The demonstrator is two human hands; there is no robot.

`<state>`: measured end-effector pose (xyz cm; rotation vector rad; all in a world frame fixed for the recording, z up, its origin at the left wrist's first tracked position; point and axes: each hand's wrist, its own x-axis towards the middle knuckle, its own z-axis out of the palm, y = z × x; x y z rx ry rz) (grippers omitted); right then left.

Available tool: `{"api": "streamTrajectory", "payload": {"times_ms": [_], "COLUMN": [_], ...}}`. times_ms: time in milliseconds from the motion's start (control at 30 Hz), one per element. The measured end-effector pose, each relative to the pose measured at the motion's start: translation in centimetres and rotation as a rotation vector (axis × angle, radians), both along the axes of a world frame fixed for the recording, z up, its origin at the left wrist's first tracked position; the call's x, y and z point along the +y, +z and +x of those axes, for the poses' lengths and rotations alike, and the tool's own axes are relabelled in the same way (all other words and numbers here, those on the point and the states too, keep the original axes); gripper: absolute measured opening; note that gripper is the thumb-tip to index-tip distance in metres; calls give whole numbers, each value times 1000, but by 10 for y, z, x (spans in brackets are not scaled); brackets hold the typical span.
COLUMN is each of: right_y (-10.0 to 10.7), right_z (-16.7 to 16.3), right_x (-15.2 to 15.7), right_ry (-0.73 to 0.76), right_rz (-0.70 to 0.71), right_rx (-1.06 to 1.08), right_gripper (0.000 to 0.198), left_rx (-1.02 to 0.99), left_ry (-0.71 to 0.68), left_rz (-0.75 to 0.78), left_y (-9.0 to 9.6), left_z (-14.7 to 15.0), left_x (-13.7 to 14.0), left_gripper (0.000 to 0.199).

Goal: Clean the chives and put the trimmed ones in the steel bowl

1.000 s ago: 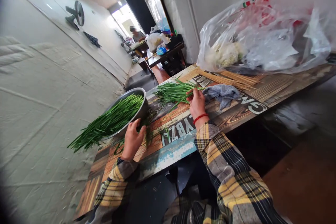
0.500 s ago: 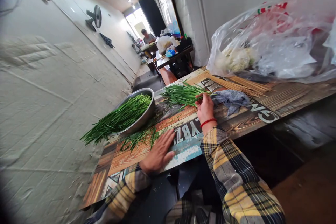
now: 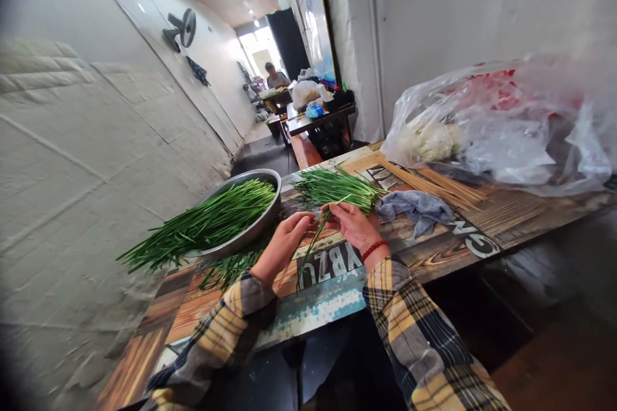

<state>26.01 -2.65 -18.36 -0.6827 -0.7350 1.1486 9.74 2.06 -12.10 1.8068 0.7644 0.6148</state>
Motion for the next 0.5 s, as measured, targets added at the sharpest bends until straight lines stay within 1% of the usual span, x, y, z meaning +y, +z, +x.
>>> {"api": "streamTrajectory", "payload": {"times_ms": [33, 67, 100, 167, 200, 267, 367, 400, 500], "right_y": [0, -1, -1, -3, -3, -5, -5, -5, -4], "right_z": [-2, -3, -4, -4, -3, -2, 0, 0, -2], "right_x": [1, 2, 4, 8, 9, 11, 13, 13, 13], "right_ry": [-8, -25, -46, -90, -116, -173, -220, -211, -166], "right_rz": [-1, -6, -15, -29, -30, -33, -54, -52, -16], "right_rx": [-55, -119, -189, -322, -363, -361, -322, -359, -587], "right_gripper": [30, 30, 30, 30, 30, 30, 31, 30, 29], "left_rx": [-37, -59, -62, -32, -10, 34, 145, 195, 302], "left_ry": [-28, -50, -68, -88, -88, -92, -132, -151, -176], "left_rz": [-120, -207, -261, -280, -258, -185, -4, 74, 301], "left_y": [-4, -7, -10, -13, -14, -14, -15, -16, -21], "left_z": [9, 16, 21, 26, 26, 23, 15, 13, 11], "left_x": [-2, -3, -4, -5, -4, 0, 13, 18, 31], "left_gripper": [39, 41, 43, 44, 43, 38, 34, 33, 28]}}
